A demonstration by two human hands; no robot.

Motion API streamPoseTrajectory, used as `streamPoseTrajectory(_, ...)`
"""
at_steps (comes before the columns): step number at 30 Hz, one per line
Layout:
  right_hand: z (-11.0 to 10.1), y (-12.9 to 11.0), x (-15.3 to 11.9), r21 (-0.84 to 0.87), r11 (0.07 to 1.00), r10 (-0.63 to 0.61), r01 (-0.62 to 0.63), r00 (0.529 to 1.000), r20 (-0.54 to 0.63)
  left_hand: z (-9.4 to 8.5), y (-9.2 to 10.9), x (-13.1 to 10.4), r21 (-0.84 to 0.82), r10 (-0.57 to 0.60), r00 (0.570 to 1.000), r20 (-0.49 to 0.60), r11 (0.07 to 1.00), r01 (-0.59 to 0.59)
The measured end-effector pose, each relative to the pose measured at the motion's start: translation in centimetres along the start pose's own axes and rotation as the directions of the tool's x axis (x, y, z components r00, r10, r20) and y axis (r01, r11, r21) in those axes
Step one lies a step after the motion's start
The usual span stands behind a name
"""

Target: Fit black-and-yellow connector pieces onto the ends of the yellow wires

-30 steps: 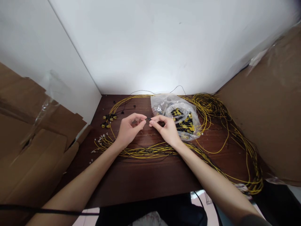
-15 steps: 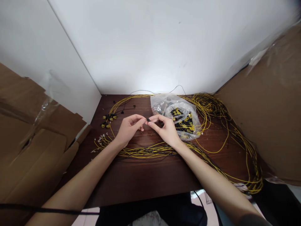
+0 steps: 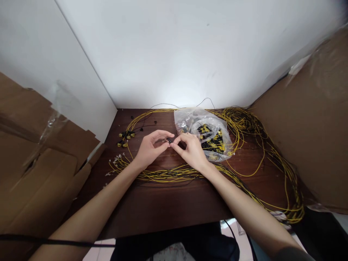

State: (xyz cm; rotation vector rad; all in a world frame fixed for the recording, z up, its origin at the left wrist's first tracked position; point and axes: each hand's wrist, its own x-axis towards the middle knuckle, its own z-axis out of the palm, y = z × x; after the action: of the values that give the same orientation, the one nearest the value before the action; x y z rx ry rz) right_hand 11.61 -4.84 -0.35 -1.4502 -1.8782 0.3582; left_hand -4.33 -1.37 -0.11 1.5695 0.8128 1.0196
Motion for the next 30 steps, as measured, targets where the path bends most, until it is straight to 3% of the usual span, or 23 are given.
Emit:
streamPoseTrajectory(10, 0.0, 0.4, 0.2, 0.116, 0.993, -0.009, 0.005, 0.999, 0.039, -0.5, -0.9, -0.1, 0.2, 0.05, 0.999, 0.004, 0.978, -0.05)
streamPoseTrajectory(30, -0.8, 0.2, 0.5, 0.147, 0.988, 0.025, -0.039, 0.995, 0.093, -0.8, -1.1, 0.2, 0.272, 0.038, 0.999, -0.033, 0.962, -0.027)
